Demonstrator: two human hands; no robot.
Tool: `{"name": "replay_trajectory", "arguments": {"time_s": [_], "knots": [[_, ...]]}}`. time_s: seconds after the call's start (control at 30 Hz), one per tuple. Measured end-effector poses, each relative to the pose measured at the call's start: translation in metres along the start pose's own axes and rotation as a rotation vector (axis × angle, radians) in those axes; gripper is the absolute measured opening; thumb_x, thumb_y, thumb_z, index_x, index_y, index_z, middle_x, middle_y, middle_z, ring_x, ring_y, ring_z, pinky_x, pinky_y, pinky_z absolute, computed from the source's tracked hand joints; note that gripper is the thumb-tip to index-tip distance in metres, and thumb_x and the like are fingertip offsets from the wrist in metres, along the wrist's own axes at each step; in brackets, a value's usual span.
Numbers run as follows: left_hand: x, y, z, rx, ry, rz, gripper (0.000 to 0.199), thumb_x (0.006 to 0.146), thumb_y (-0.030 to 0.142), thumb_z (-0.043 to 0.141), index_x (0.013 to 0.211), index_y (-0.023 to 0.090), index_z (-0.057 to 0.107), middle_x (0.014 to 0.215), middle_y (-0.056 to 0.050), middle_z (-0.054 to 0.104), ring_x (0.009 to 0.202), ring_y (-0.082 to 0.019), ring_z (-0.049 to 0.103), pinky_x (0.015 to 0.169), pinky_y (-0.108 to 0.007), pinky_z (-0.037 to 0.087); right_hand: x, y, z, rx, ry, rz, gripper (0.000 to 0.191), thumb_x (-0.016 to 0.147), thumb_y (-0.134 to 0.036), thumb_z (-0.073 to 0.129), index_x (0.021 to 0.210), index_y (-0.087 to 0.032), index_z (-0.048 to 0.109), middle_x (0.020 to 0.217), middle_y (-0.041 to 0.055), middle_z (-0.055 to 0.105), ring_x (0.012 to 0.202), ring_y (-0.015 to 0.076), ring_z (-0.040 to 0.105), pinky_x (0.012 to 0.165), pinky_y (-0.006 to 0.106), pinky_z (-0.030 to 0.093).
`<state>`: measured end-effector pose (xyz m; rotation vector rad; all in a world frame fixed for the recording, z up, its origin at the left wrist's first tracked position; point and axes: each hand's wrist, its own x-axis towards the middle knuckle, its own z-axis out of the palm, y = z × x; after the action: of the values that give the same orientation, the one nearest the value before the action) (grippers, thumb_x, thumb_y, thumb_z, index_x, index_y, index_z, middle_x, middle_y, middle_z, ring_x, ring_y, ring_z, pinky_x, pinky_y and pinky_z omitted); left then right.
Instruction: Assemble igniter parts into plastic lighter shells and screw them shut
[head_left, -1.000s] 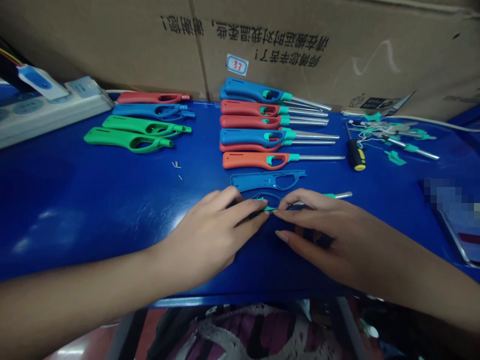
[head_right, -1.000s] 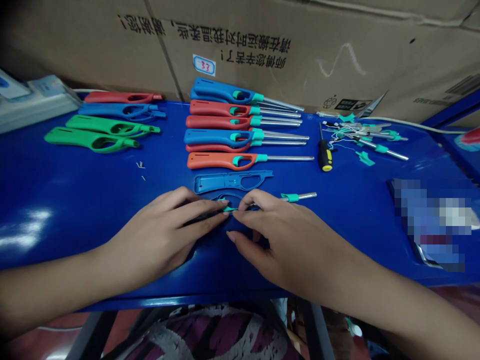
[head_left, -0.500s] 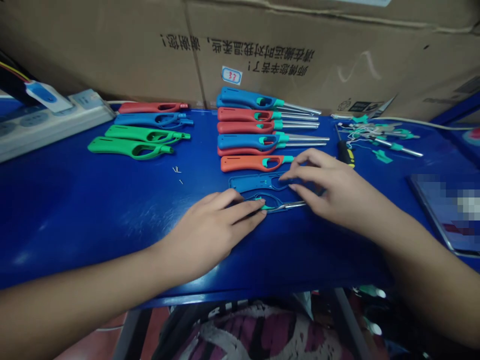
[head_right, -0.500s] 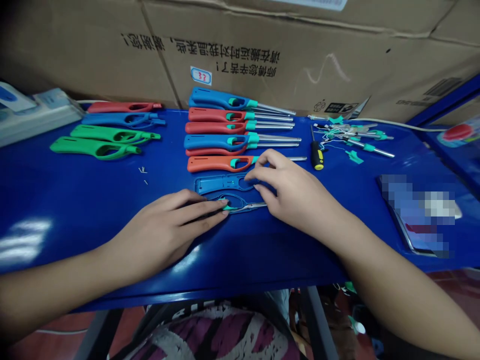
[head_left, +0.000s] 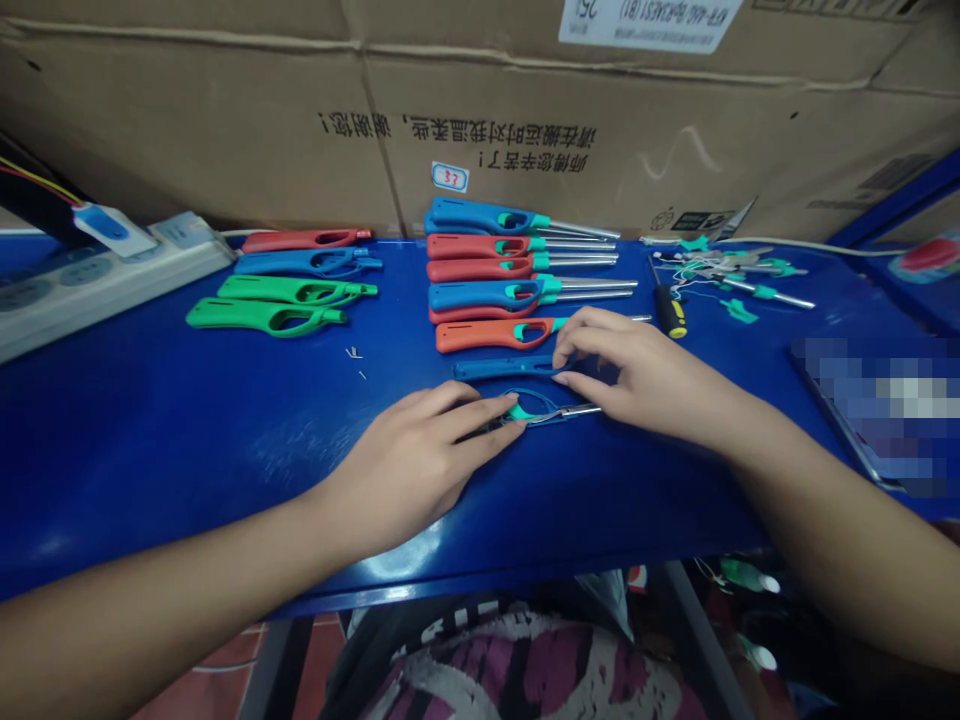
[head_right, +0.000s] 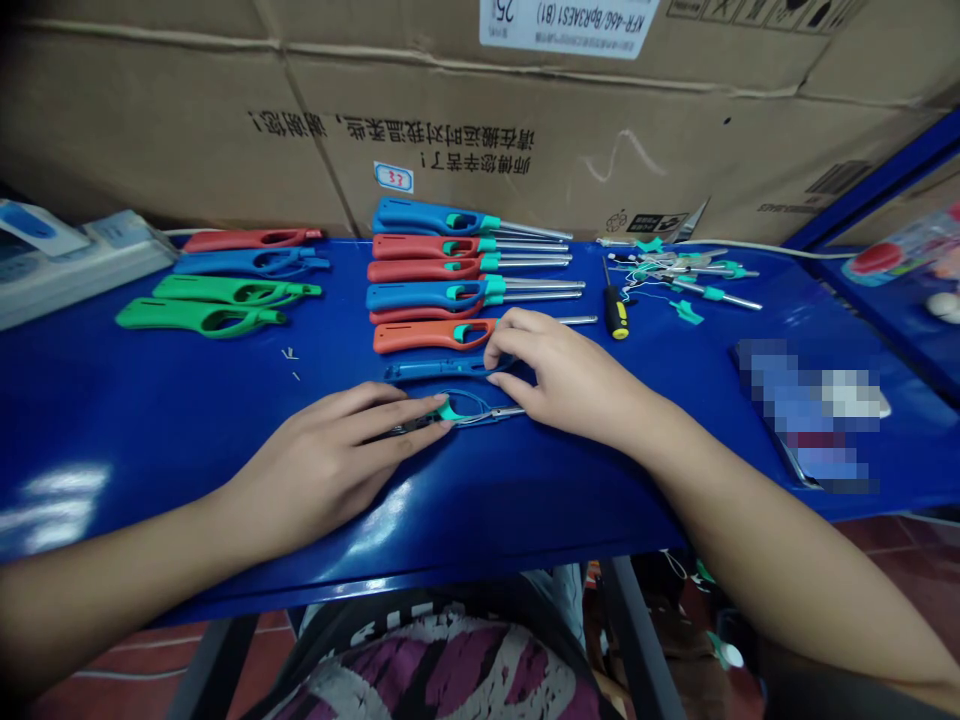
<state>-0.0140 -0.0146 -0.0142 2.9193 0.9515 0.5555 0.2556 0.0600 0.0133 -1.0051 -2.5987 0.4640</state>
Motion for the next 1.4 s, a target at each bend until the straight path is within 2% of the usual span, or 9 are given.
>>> {"name": "replay_trajectory", "arguments": {"time_s": [0.23,0.3,0.4,0.5,0.67,0.87,1.17,1.4], "knots": [[0.002,0.000,-0.003,-0.207,0.155,-0.118,0.026,0.095,0.015,0.060,0.119,0.016,0.070,0.124,-0.009,0.071,0.108,-0.023,0.064,0.096,-0.040,0.055,-0.001,-0.009,-0.003,0.061,0.013,-0.039,0.012,0.093,-0.024,0.062,0.104,-0.021,0.065,0.106,0.0072,0.062,0.100,0.0215,0.061,0.089,0.034,0.049],[0.004,-0.001,-0.007,-0.219,0.163,-0.150,0.022,0.094,0.016,0.061,0.114,0.015,0.070,0.117,-0.009,0.072,0.104,-0.023,0.064,0.093,-0.040,0.055,-0.002,-0.014,-0.005,0.126,-0.036,-0.085,0.010,0.094,-0.026,0.062,0.102,-0.021,0.065,0.105,0.0064,0.063,0.097,0.0196,0.062,0.086,0.032,0.049],[0.006,-0.002,-0.013,-0.198,0.130,-0.181,0.017,0.095,0.019,0.062,0.108,0.016,0.071,0.108,-0.007,0.073,0.099,-0.023,0.062,0.089,-0.040,0.053,-0.003,-0.019,-0.005,0.151,-0.174,-0.115,0.011,0.095,-0.028,0.061,0.102,-0.020,0.065,0.104,0.0055,0.064,0.093,0.0178,0.061,0.080,0.029,0.048],[0.006,-0.003,-0.016,-0.168,0.079,-0.200,0.015,0.095,0.022,0.061,0.105,0.018,0.072,0.103,-0.006,0.072,0.095,-0.023,0.061,0.084,-0.040,0.052,-0.004,-0.020,-0.003,0.119,-0.233,-0.096,0.009,0.096,-0.026,0.060,0.100,-0.020,0.064,0.100,0.0052,0.065,0.088,0.0169,0.061,0.073,0.028,0.046],[0.005,-0.004,-0.017,-0.139,0.036,-0.212,0.016,0.096,0.023,0.059,0.104,0.018,0.073,0.103,-0.007,0.070,0.092,-0.022,0.060,0.081,-0.038,0.051,-0.003,-0.018,-0.002,0.159,-0.238,-0.097,0.002,0.093,-0.021,0.061,0.093,-0.019,0.063,0.092,0.0031,0.065,0.080,0.0142,0.059,0.066,0.025,0.043],[0.006,-0.003,-0.018,-0.151,0.041,-0.238,0.018,0.097,0.024,0.058,0.105,0.019,0.074,0.098,-0.007,0.071,0.088,-0.021,0.061,0.079,-0.035,0.051,-0.004,-0.019,-0.005,0.194,-0.256,-0.111,0.007,0.096,-0.020,0.057,0.093,-0.020,0.064,0.096,0.0040,0.065,0.082,0.0146,0.060,0.071,0.026,0.044],[0.002,-0.005,-0.023,-0.178,-0.024,-0.322,0.014,0.097,0.028,0.061,0.104,0.020,0.071,0.099,-0.003,0.074,0.090,-0.021,0.067,0.078,-0.034,0.053,-0.003,-0.018,-0.001,0.162,-0.240,-0.077,0.004,0.094,-0.022,0.061,0.090,-0.019,0.063,0.090,0.0024,0.065,0.077,0.0135,0.058,0.064,0.024,0.040],[0.004,-0.001,-0.024,-0.238,-0.012,-0.370,0.014,0.097,0.026,0.060,0.106,0.018,0.069,0.100,-0.004,0.074,0.087,-0.018,0.069,0.067,-0.026,0.053,-0.002,-0.020,0.000,0.130,-0.198,-0.048,0.010,0.096,-0.022,0.056,0.089,-0.020,0.062,0.083,0.0013,0.064,0.071,0.0130,0.056,0.063,0.025,0.039]]}}
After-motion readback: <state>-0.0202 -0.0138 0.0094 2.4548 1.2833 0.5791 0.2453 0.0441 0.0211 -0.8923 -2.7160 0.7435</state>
